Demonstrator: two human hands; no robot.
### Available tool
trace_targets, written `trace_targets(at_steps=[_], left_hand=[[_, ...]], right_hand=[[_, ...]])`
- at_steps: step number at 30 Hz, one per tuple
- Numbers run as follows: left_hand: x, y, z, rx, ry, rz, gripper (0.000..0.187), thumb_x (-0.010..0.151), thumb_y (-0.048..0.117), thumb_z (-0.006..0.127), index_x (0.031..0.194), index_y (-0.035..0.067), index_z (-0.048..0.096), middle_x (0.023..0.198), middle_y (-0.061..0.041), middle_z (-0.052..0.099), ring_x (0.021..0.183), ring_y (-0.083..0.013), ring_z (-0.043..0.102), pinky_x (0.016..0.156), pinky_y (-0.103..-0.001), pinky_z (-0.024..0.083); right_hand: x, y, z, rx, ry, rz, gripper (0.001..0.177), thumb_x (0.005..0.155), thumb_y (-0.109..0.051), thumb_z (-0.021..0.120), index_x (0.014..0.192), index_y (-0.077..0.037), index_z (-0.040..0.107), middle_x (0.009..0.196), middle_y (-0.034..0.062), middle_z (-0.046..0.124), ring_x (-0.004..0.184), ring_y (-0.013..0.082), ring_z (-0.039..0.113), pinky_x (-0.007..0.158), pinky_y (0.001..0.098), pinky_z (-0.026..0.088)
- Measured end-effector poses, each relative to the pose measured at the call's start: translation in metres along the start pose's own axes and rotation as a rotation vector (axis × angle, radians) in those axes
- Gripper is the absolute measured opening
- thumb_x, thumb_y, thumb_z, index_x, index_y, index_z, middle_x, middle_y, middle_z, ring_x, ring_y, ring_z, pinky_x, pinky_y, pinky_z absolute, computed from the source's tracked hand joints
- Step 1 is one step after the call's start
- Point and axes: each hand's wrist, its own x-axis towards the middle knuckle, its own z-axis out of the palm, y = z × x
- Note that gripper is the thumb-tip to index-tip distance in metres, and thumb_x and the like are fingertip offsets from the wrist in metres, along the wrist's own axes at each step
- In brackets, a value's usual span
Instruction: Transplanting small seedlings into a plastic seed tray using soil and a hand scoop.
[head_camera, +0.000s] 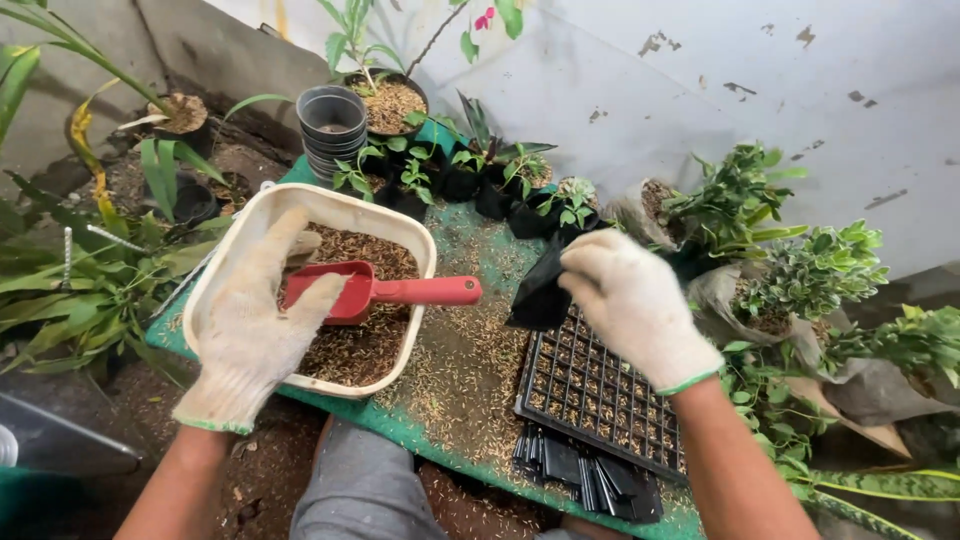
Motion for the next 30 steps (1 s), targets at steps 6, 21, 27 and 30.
trace_targets(at_steps=[6, 21, 27, 30], left_hand=[[-0.071, 0.029, 0.063, 0.177, 0.202, 0.447, 0.047, 0.091, 0.026, 0.077, 0.134, 0.009, 0.067, 0.118, -0.009, 0.077, 0.099, -0.0248, 0.073, 0.089, -0.04, 0.057], [-0.074, 0.025, 0.225, 0.283, -0.568, -0.542, 0.052, 0.097, 0.032, 0.048, 0.149, 0.032, 0.046, 0.143, -0.004, 0.057, 0.121, -0.0383, 0.061, 0.104, -0.052, 0.049], [-0.08, 0.043, 0.221, 0.246, -0.458, -0.596, 0.054, 0.093, 0.034, 0.048, 0.147, 0.04, 0.05, 0.137, 0.006, 0.064, 0.116, -0.0284, 0.066, 0.106, -0.044, 0.048], [-0.08, 0.04, 0.226, 0.248, -0.547, -0.692, 0.055, 0.097, 0.039, 0.045, 0.152, 0.041, 0.044, 0.148, 0.009, 0.058, 0.127, -0.0256, 0.062, 0.112, -0.043, 0.047]], right_hand=[[-0.083, 0.018, 0.178, 0.012, -0.038, -0.131, 0.02, 0.084, 0.009, 0.06, 0.083, -0.007, 0.073, 0.099, 0.0053, 0.074, 0.079, 0.0201, 0.072, 0.059, 0.0271, 0.068], [-0.119, 0.023, 0.224, -0.066, -0.057, 0.122, 0.048, 0.079, 0.002, 0.059, 0.123, -0.016, 0.066, 0.11, 0.0144, 0.065, 0.068, 0.0403, 0.066, 0.052, 0.0555, 0.056], [-0.094, 0.052, 0.214, -0.141, -0.021, 0.058, 0.023, 0.084, -0.001, 0.059, 0.097, -0.011, 0.075, 0.095, 0.009, 0.067, 0.074, 0.0326, 0.066, 0.058, 0.0484, 0.052], [-0.092, 0.054, 0.215, -0.158, -0.224, 0.065, 0.015, 0.087, -0.007, 0.065, 0.098, -0.01, 0.076, 0.104, 0.0114, 0.068, 0.082, 0.0333, 0.067, 0.067, 0.0502, 0.056]])
